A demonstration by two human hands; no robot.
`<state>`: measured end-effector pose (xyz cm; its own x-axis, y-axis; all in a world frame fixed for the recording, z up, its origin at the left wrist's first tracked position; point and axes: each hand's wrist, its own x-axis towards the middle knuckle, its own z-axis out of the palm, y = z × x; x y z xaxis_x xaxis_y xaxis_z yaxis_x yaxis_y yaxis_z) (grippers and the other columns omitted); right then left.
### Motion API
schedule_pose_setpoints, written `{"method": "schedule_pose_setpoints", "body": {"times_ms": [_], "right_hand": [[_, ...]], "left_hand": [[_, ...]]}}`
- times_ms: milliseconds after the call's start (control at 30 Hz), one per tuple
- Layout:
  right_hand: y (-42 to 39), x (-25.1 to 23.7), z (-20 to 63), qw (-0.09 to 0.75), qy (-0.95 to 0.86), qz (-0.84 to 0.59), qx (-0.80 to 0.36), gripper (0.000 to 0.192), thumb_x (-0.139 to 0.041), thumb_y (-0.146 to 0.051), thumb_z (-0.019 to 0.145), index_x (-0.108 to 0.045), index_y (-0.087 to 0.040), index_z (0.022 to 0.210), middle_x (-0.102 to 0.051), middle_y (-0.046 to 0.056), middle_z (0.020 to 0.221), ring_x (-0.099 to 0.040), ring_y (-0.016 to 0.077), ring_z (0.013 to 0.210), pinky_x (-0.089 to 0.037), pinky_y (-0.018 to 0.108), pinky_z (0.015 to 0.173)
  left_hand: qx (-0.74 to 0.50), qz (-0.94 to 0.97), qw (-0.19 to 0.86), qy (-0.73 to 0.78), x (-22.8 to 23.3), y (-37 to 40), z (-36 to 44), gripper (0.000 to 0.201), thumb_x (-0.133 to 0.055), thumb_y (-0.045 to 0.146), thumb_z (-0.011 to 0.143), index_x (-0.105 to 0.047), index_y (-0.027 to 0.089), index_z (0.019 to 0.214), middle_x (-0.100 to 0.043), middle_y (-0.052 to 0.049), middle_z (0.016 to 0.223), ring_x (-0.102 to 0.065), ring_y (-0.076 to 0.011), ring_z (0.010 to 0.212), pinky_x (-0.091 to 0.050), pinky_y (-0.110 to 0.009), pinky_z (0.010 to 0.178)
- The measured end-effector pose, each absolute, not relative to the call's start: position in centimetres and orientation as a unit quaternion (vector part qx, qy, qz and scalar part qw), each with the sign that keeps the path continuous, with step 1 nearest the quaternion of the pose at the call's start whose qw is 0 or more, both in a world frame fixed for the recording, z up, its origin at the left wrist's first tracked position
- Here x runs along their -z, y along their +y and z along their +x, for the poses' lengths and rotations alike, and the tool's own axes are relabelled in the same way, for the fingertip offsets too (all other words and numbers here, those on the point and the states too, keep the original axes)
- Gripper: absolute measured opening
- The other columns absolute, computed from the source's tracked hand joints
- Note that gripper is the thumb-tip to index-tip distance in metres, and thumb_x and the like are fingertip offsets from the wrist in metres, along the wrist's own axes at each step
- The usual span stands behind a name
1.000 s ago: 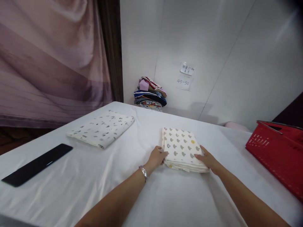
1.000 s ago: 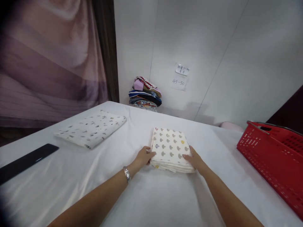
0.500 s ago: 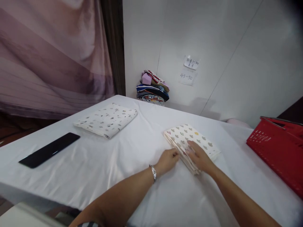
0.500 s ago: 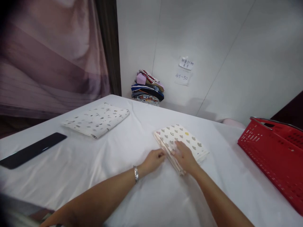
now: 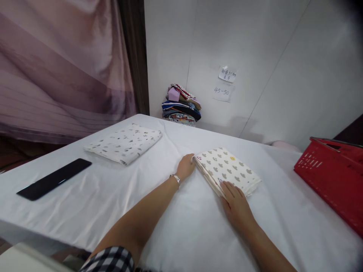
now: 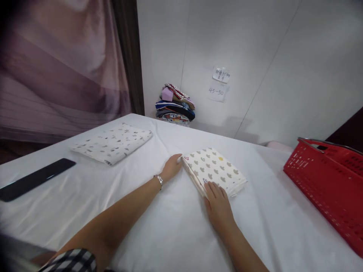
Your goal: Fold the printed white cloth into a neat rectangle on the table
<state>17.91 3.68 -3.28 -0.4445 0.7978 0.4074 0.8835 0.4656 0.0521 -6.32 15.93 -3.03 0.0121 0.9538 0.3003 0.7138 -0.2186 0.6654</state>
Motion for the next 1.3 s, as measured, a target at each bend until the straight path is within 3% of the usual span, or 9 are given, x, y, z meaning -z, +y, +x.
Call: {"method": "schedule_pose_setpoints", "body": {"times_ms": [133, 267, 500, 633, 733, 800, 933, 1133, 1300], "right_hand": [[3.7, 3.6, 17.9, 0.167, -0.836, -0.504, 0.142, 0.043, -0.037, -0.017, 0.089, -0.043, -0.016, 0.131, -0.051, 0.01, 0.132, -0.044, 0.0233, 0.122, -0.034, 0.04, 0.099], [3.7, 3.8, 18.7, 0.156, -0.84, -0.495, 0.156, 0.045, -0.036, -0.012, 0.087, -0.044, -0.015, 0.131, -0.051, 0.009, 0.132, -0.044, 0.0231, 0.123, -0.033, 0.04, 0.1], [2.2, 3.5, 23.5, 0.154, -0.863, -0.454, 0.161, 0.046, -0.033, -0.007, 0.087, -0.047, -0.021, 0.128, -0.055, 0.006, 0.129, -0.047, 0.0195, 0.122, -0.031, 0.04, 0.099], [1.5, 3.0, 24.0, 0.153, -0.867, -0.447, 0.157, 0.039, -0.038, -0.016, 0.089, -0.049, -0.022, 0.126, -0.056, 0.006, 0.128, -0.048, 0.0209, 0.121, -0.027, 0.044, 0.102], [1.3, 2.4, 22.7, 0.153, -0.859, -0.465, 0.15, 0.034, -0.042, -0.025, 0.089, -0.052, -0.021, 0.121, -0.058, 0.007, 0.124, -0.05, 0.0235, 0.118, -0.026, 0.047, 0.103], [1.3, 1.9, 21.6, 0.158, -0.854, -0.475, 0.143, 0.034, -0.042, -0.027, 0.09, -0.052, -0.02, 0.121, -0.059, 0.008, 0.123, -0.051, 0.0237, 0.117, -0.026, 0.047, 0.103], [1.8, 0.9, 19.0, 0.156, -0.859, -0.471, 0.124, 0.034, -0.039, -0.024, 0.09, -0.052, -0.019, 0.121, -0.059, 0.009, 0.122, -0.051, 0.0229, 0.115, -0.025, 0.048, 0.103], [3.5, -0.1, 16.2, 0.136, -0.872, -0.463, 0.081, 0.031, -0.04, -0.023, 0.09, -0.056, -0.02, 0.117, -0.06, 0.011, 0.12, -0.053, 0.0233, 0.111, -0.032, 0.047, 0.1], [3.9, 1.1, 16.6, 0.164, -0.872, -0.458, 0.059, 0.035, -0.04, -0.026, 0.091, -0.054, -0.019, 0.123, -0.057, 0.011, 0.125, -0.05, 0.024, 0.116, -0.041, 0.043, 0.095]], "left_hand": [[-0.341, 0.717, 0.176, 0.582, 3.0, 18.1, -6.0, 0.046, -0.046, 0.012, 0.078, -0.054, 0.019, 0.123, -0.059, -0.005, 0.123, -0.053, -0.02, 0.112, -0.04, -0.032, 0.098], [-0.319, 0.746, 0.178, 0.556, 2.1, 18.4, -6.2, 0.041, -0.042, 0.011, 0.079, -0.063, 0.024, 0.111, -0.068, -0.001, 0.105, -0.06, -0.0179, 0.098, -0.045, -0.029, 0.087], [-0.229, 0.785, 0.087, 0.569, 0.7, 9.8, -8.1, 0.026, -0.048, 0.021, 0.078, -0.064, 0.023, 0.097, -0.067, -0.004, 0.081, -0.06, -0.0213, 0.077, -0.044, -0.033, 0.074], [-0.218, 0.77, 0.089, 0.594, 1.0, 5.8, -8.4, 0.027, -0.048, 0.018, 0.076, -0.059, 0.021, 0.099, -0.064, -0.004, 0.08, -0.058, -0.0207, 0.076, -0.044, -0.033, 0.074], [-0.234, 0.758, 0.083, 0.603, 1.4, 5.5, -8.1, 0.029, -0.048, 0.017, 0.075, -0.057, 0.019, 0.103, -0.063, -0.005, 0.089, -0.058, -0.0214, 0.084, -0.045, -0.034, 0.076], [-0.259, 0.768, 0.063, 0.582, 1.7, 5.8, -7.9, 0.037, -0.049, 0.014, 0.073, -0.053, 0.018, 0.11, -0.06, -0.008, 0.108, -0.055, -0.0229, 0.098, -0.045, -0.036, 0.083], [-0.296, 0.812, 0.033, 0.501, 2.3, 6.3, -7.3, 0.059, -0.045, 0.006, 0.072, -0.041, 0.017, 0.13, -0.036, -0.011, 0.142, -0.035, -0.0236, 0.127, -0.036, -0.039, 0.101], [-0.261, 0.864, 0.041, 0.428, 2.0, 6.5, -6.0, 0.057, -0.044, 0.004, 0.073, -0.05, 0.024, 0.125, -0.038, -0.004, 0.142, -0.028, -0.0224, 0.133, -0.027, -0.043, 0.106], [-0.242, 0.876, 0.088, 0.407, 1.6, 6.7, -6.4, 0.044, -0.054, 0.021, 0.08, -0.052, 0.03, 0.123, -0.048, -0.001, 0.135, -0.034, -0.0225, 0.13, -0.025, -0.044, 0.107]]}}
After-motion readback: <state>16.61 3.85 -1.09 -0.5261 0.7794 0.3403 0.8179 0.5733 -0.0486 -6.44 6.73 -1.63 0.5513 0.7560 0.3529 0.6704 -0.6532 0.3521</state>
